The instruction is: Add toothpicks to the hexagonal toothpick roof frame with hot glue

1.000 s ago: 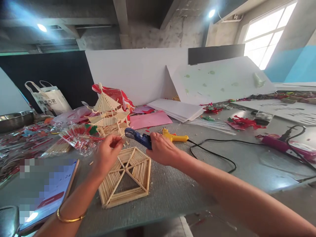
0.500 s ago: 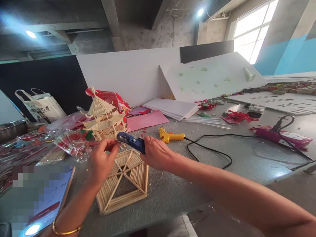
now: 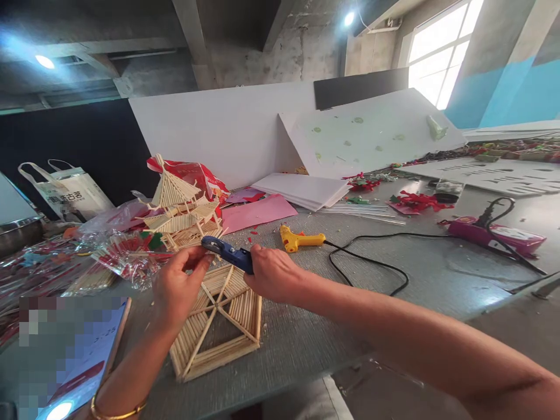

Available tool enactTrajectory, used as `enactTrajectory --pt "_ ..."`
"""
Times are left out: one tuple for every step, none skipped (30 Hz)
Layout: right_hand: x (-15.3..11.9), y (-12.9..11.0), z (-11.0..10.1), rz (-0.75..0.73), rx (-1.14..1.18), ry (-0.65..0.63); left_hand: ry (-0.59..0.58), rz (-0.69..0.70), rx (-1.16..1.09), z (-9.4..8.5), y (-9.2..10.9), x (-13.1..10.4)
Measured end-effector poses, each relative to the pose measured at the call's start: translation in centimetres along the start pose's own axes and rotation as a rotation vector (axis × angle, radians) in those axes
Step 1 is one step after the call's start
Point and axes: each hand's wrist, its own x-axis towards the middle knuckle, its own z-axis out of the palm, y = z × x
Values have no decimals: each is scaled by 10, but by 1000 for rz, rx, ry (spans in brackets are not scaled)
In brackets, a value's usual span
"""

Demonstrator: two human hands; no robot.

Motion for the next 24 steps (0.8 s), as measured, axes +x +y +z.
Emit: enactTrajectory --pt "0 0 1 1 1 4 -10 -8 -10 0 0 0" --pt "0 0 1 2 1 4 -13 -13 -15 1 0 0" --pt "0 0 1 3 5 1 -10 -19 -18 1 -1 1" --pt "0 -1 0 4 9 -5 -5 -25 -17 1 -1 1" --pt "-1 -2 -1 6 14 -10 -1 -30 -13 1 0 1" --pt "-1 -3 -1 11 21 -15 1 -33 -7 1 0 1" --pt "-1 -4 -2 19 28 -22 3 -37 -2 1 0 1" --pt "-2 -5 -3 30 32 -29 5 -40 1 1 1 1" --pt "-2 -6 -4 40 33 -31 7 -44 4 1 1 0" --pt "-2 -6 -4 45 32 -29 11 -45 8 1 1 0" --pt "-2 -7 -4 45 31 -27 16 -43 15 1 2 0" --pt "-3 -7 -4 44 28 -22 24 -38 24 0 2 0" --pt "-3 -7 -4 42 26 -17 31 -29 33 0 2 0" --pt "-3 -7 -4 42 24 -15 37 -20 41 0 2 0" --pt "-3 -7 -4 45 23 -16 42 -13 47 0 2 0" --pt "-2 -7 -5 49 25 -21 45 -9 48 0 2 0" --pt "-2 -7 -5 53 29 -25 45 -6 47 0 2 0" --pt "-2 -7 -6 57 33 -29 46 -2 45 1 1 0" --pt "-2 -7 -6 59 37 -32 49 1 45 1 1 0" --pt "-1 -7 -6 60 41 -30 52 6 45 1 0 0" --pt "-1 -7 -7 59 43 -25 57 11 46 1 0 0" --pt "-2 -6 -6 56 44 -21 64 15 48 1 0 0" --pt "-2 -6 -6 53 45 -18 71 18 50 1 0 0" --pt "-2 -6 -6 48 46 -17 75 22 50 1 0 0"
